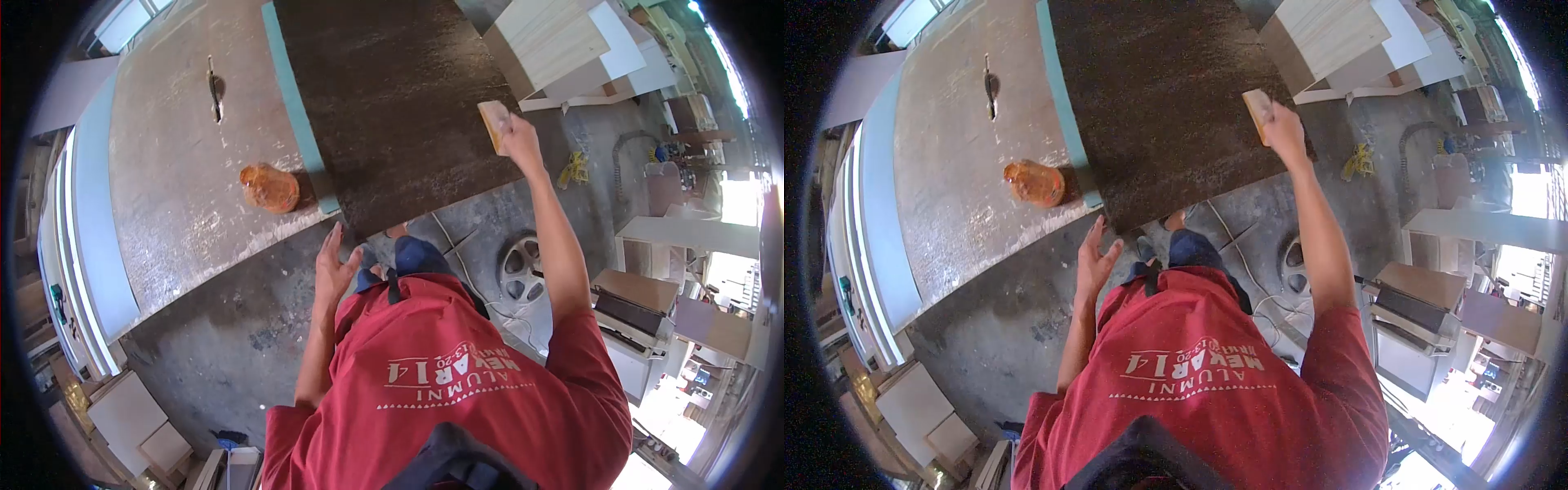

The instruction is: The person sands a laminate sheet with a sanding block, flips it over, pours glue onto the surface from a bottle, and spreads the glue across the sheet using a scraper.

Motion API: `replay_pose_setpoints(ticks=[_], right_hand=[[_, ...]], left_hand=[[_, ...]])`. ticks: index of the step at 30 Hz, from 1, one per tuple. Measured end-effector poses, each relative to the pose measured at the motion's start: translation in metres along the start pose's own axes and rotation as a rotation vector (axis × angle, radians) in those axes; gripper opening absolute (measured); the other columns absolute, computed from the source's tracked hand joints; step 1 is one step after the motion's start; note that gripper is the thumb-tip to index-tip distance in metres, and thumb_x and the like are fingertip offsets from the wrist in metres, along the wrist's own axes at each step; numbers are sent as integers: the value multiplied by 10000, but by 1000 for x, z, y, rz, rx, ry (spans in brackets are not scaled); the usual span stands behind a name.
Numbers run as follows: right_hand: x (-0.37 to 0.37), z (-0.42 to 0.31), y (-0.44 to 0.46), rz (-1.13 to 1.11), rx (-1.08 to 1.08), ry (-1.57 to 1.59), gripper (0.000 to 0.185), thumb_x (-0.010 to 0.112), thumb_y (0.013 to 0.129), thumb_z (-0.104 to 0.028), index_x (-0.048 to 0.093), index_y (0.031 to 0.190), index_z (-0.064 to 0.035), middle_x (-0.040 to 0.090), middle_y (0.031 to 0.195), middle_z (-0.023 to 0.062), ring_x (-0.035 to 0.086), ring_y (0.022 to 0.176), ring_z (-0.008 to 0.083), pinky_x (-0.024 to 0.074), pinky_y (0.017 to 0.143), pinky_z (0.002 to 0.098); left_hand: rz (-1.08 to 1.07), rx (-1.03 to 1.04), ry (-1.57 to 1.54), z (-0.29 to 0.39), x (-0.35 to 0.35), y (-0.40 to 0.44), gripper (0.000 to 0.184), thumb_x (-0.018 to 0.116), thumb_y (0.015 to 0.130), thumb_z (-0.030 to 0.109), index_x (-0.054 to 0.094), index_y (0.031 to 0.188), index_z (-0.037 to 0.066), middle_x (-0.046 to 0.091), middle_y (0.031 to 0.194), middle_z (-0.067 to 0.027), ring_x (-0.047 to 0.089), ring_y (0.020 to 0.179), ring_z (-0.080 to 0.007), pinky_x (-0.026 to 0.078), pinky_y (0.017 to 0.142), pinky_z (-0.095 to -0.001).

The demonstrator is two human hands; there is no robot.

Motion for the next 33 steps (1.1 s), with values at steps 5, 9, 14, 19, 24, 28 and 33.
replay_pose_setpoints(ticks=[5,9,14,19,24,28,33], right_hand=[[-13,70,89,96,285,-203,319,589,908,-263,701,1098,-33,712,1109,263,659,1106,462,528,932,518],[15,97,142,-52,514,-210,451,611,862,-275,689,1226,-21,711,1211,235,661,1181,414,527,982,483],[49,62,199,-59,563,-121,445,598,881,-288,710,1203,-2,716,1210,231,687,1148,391,546,971,459],[67,54,260,-25,610,4,427,596,886,-300,736,1136,17,736,1161,227,715,1101,372,564,943,437],[76,41,329,-107,564,-1,422,574,906,-298,718,1166,1,738,1184,184,710,1105,377,557,952,447],[81,-17,354,34,142,-249,349,526,933,-288,733,1135,-91,724,1211,180,673,1152,405,535,957,506],[154,-144,299,-155,-312,-179,242,576,887,-272,723,1033,-148,745,1000,168,704,976,409,554,834,549]], left_hand=[[-51,23,242,9,12,10,807,753,841,144,383,1535,-39,514,1476,-289,528,1362,-401,443,1123,-420],[-56,-38,270,16,9,15,832,752,824,120,370,1551,-11,527,1458,-282,539,1344,-403,461,1104,-434],[-54,-89,332,11,11,17,818,743,824,76,383,1557,23,528,1467,-256,583,1292,-389,480,1080,-435],[39,-124,245,12,10,20,814,756,808,59,411,1545,33,601,1378,-257,603,1251,-397,487,1063,-454],[52,-226,309,11,10,19,808,759,807,19,441,1547,75,624,1366,-229,635,1205,-370,525,996,-447],[117,-290,304,13,6,15,734,750,816,35,489,1502,43,660,1279,-235,641,1185,-392,503,1013,-451],[147,-298,232,-3,12,17,710,751,825,48,501,1489,35,658,1304,-221,649,1193,-350,510,1010,-416]])
Point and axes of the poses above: each hand's wrist, its own y-axis towards the middle knuckle, its own x-axis out of the palm, z = x × y, the point moved 10 cm from there along y, towards the middle knuckle
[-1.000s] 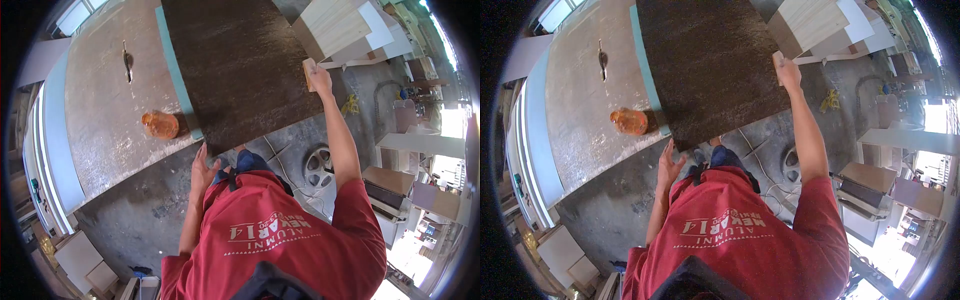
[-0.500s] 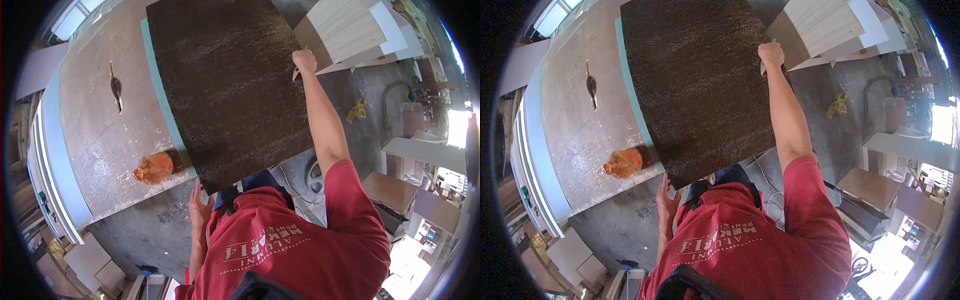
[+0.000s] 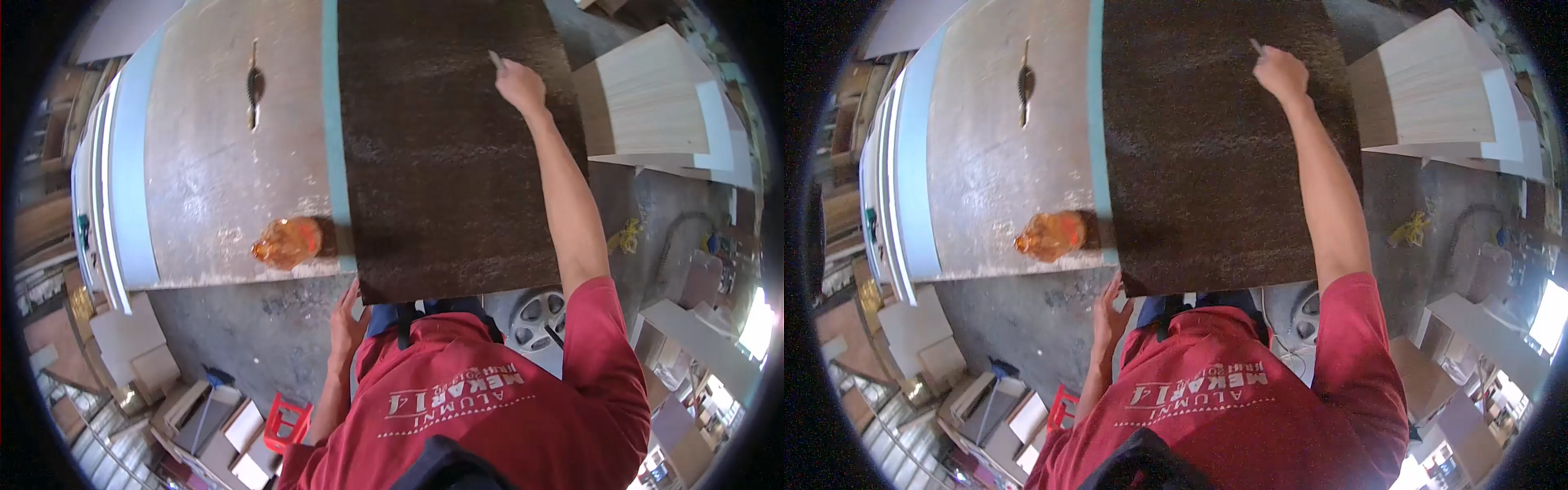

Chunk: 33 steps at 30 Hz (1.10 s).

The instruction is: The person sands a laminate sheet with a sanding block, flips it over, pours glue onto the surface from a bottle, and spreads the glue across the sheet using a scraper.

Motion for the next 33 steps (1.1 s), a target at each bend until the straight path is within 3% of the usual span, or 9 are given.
replay_pose_setpoints(ticks=[1,4,11,13,16,19,23,28,33], right_hand=[[7,-38,-9,6,-97,14,234,599,863,-275,726,1023,-163,741,934,142,705,913,405,562,784,545],[30,-136,-43,-65,-303,60,260,577,922,-258,730,1110,-162,739,1069,145,699,999,389,552,845,536],[49,-249,-161,-202,-685,169,292,568,923,-146,746,1151,-172,741,1095,127,703,970,377,569,848,502],[57,-261,-180,-177,-727,140,324,554,922,-113,754,1166,-189,746,1073,125,702,948,377,567,842,502],[58,-275,-192,-209,-727,133,562,573,822,38,742,1243,-294,749,1095,131,700,1036,353,573,907,471],[67,-276,-198,-280,-750,126,584,588,808,44,737,1251,-306,749,1096,135,702,1006,367,573,904,468],[64,-267,-225,-308,-797,95,580,618,793,37,742,1233,-319,747,1064,157,705,977,384,580,877,463],[44,-270,-285,-198,-902,198,350,602,785,38,774,1062,-88,745,1115,131,708,1030,345,581,880,442],[50,-263,-343,-255,-818,136,370,585,786,33,769,1085,-83,748,1127,132,707,1050,336,569,908,442]], left_hand=[[-11,29,5,0,1,-1,712,755,824,54,502,1489,34,653,1315,-223,650,1194,-349,510,1013,-417],[-14,13,-25,-9,1,-3,716,770,827,75,501,1489,35,665,1299,-220,660,1182,-347,515,1010,-415],[53,2,-148,-42,6,-13,590,772,838,100,594,1388,-20,712,1236,-204,690,1152,-336,518,1006,-405],[7,-7,-224,-40,10,-11,543,764,847,117,618,1345,-40,721,1216,-199,694,1146,-331,517,1009,-404],[-5,22,-235,-43,11,-9,526,765,851,133,629,1330,-35,722,1210,-197,692,1150,-330,519,1002,-402],[20,51,-240,-38,5,-8,532,769,850,140,630,1338,-19,723,1197,-201,698,1125,-340,520,998,-405],[45,95,-283,-43,5,-10,508,765,873,145,631,1332,-25,714,1220,-207,725,1027,-301,574,878,-390],[-44,-34,-523,-55,19,-10,498,747,900,127,613,1347,-47,712,1226,-191,712,1023,-235,583,854,-375],[-131,-23,-642,-92,53,1,495,733,903,88,603,1361,-48,709,1229,-166,685,1064,-199,555,921,-347]])
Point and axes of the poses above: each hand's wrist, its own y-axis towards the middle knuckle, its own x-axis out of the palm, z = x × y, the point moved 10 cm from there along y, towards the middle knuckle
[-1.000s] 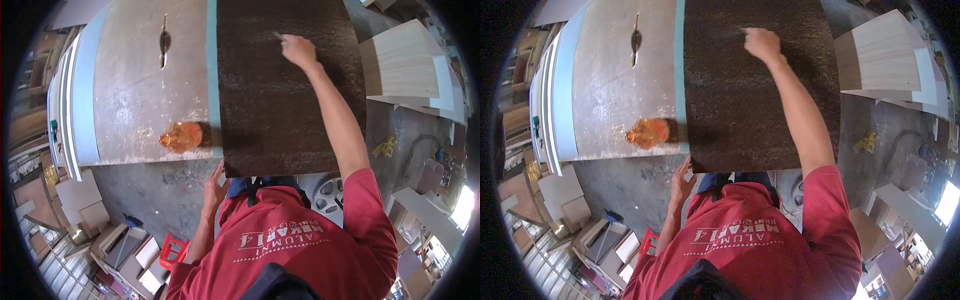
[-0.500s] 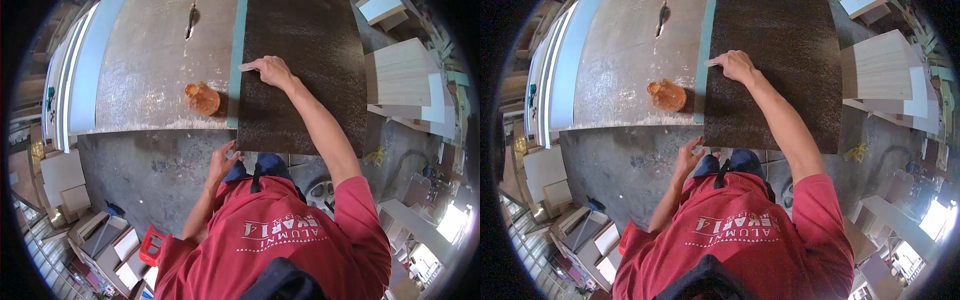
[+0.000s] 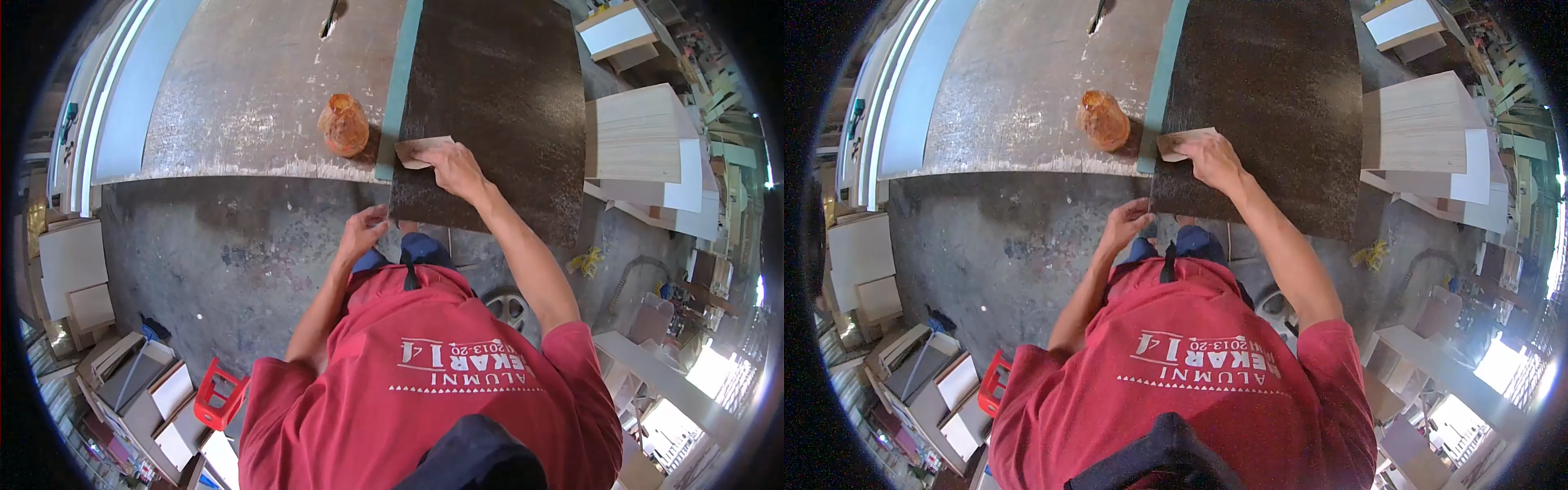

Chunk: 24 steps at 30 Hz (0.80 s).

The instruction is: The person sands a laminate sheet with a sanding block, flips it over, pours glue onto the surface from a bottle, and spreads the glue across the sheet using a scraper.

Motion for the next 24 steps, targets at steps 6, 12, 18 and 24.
replay_pose_setpoints(ticks=[6,12,18,24], right_hand=[[18,-43,-54,36,-106,61,372,616,790,0,767,1118,-92,749,1170,107,696,1108,318,536,963,439],[25,-40,-93,-125,-156,14,366,646,762,6,771,1075,-136,738,1230,24,624,1261,271,443,1078,468],[0,-6,-145,-145,-81,-12,450,631,730,54,772,1094,-169,719,1282,-2,565,1348,250,375,1141,494],[-44,48,-218,-93,120,-22,467,586,731,89,783,1089,-137,714,1293,29,617,1283,269,425,1102,467]], left_hand=[[-57,-239,-452,-38,3,1,419,607,1015,168,588,1406,20,714,1190,-46,672,1086,-148,508,951,-301],[-149,-244,-707,-21,19,9,469,551,1049,285,544,1433,16,684,1214,-30,666,1044,-155,511,968,-344],[-151,-201,-634,0,17,6,490,568,1036,283,536,1433,-3,680,1229,-63,658,1074,-182,511,989,-355],[-111,-158,-593,25,3,-2,471,539,1054,292,567,1417,-8,714,1192,-78,662,1054,-159,495,962,-313]])
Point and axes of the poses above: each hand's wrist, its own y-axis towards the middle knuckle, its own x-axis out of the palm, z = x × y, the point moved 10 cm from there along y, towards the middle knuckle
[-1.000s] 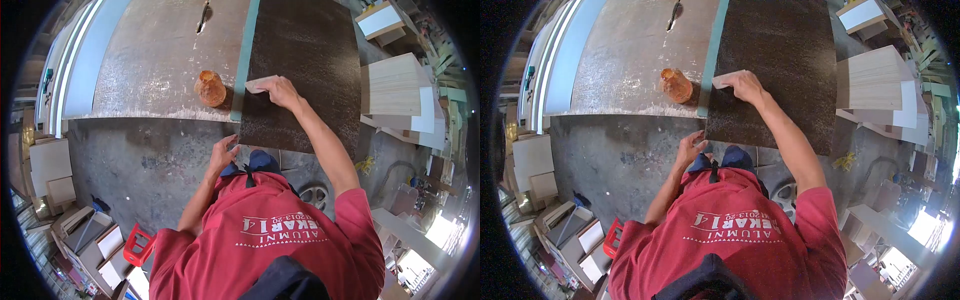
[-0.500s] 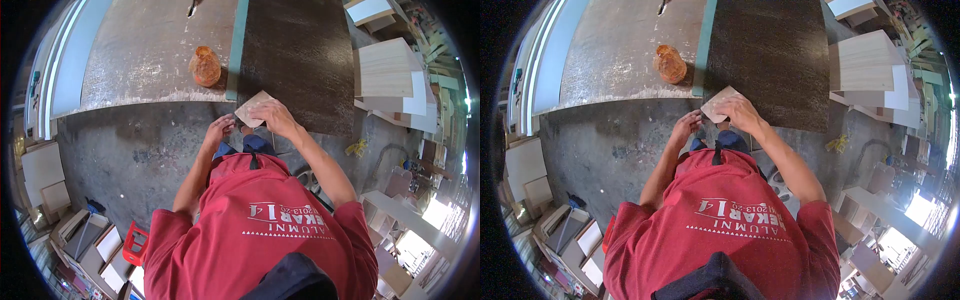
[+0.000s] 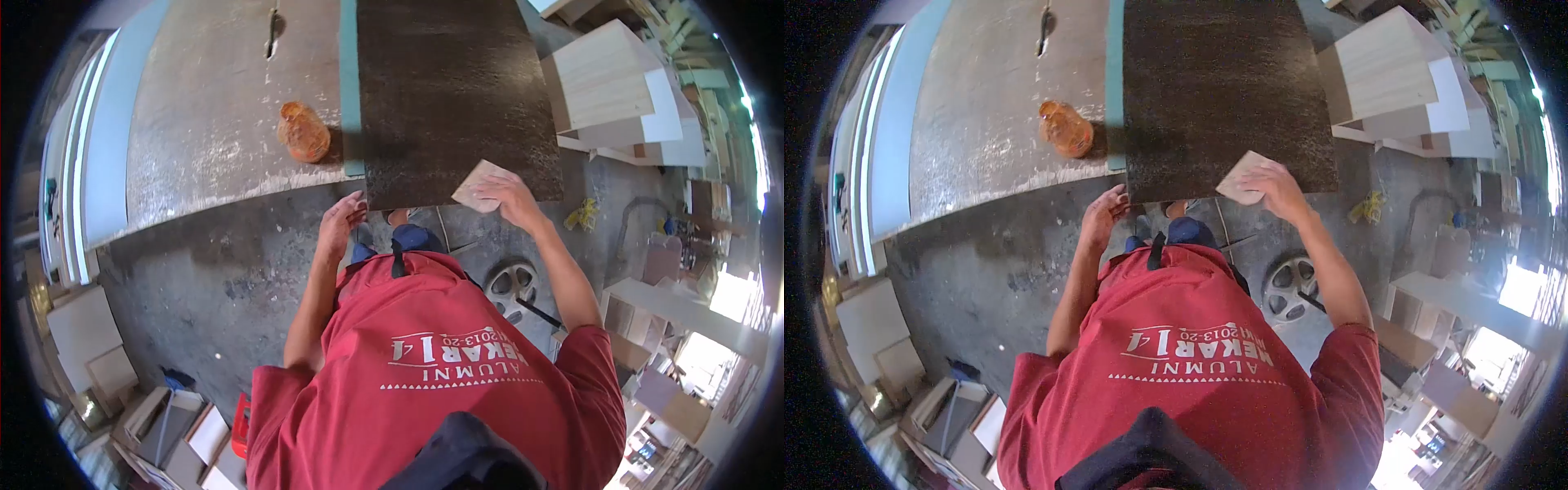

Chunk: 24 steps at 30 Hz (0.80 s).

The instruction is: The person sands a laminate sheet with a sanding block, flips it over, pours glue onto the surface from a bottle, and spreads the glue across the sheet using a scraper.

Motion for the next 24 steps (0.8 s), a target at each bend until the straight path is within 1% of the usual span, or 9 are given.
replay_pose_setpoints(ticks=[3,5,8,10,13,15,17,19,24], right_hand=[[-24,48,-41,165,270,100,552,516,734,134,745,1163,-126,720,1254,87,671,1179,301,525,987,448],[-52,89,-96,393,815,-202,515,495,808,95,708,1226,-119,726,1178,131,701,1053,333,574,861,439],[-23,76,-98,343,984,-152,535,557,822,59,649,1318,-120,722,1162,148,700,1040,351,560,867,492],[13,38,-69,460,787,-249,484,594,808,3,650,1278,-99,718,1112,180,698,1020,360,560,848,501],[1,-10,-41,411,762,-118,421,580,819,-14,656,1226,-94,710,1083,207,701,988,373,556,829,518],[-5,20,-65,267,1061,35,438,531,849,-19,639,1256,-138,702,1124,180,688,1023,380,560,819,496],[-29,76,-117,629,1068,-85,297,586,845,-49,647,1135,-40,718,1047,214,701,950,425,550,833,530],[-46,127,-168,579,1380,-163,282,574,878,-86,642,1144,-22,726,1024,220,701,982,431,554,842,527],[-27,206,-185,438,1535,-53,317,564,880,-194,687,1123,-32,730,1045,228,698,1005,430,556,856,522]], left_hand=[[16,25,82,16,3,-6,493,555,1048,296,556,1425,-20,724,1191,-96,671,1086,-176,484,977,-308],[23,47,147,24,3,-5,501,573,1044,297,560,1425,-28,730,1192,-105,674,1102,-180,474,989,-304],[-3,68,252,28,7,-3,480,587,1042,284,585,1402,-33,726,1205,-97,670,1085,-164,483,977,-298],[-20,52,313,26,11,1,464,574,1054,281,587,1410,-17,723,1160,-81,658,1051,-155,500,973,-330],[-26,89,293,32,17,8,436,641,1020,228,614,1378,-19,708,1029,-29,646,952,-109,503,885,-283],[-37,82,300,36,23,11,435,640,1020,227,613,1377,-20,705,1030,-26,640,931,-107,502,869,-281],[2,71,308,40,19,15,440,637,1020,225,607,1378,-29,693,1026,-16,627,892,-104,495,838,-281],[-15,88,326,37,12,24,450,637,1019,226,599,1384,-35,690,1027,-15,628,894,-107,496,839,-282],[3,86,397,46,18,27,525,641,1016,241,542,1440,-54,671,1038,-2,628,932,-108,495,876,-276]])
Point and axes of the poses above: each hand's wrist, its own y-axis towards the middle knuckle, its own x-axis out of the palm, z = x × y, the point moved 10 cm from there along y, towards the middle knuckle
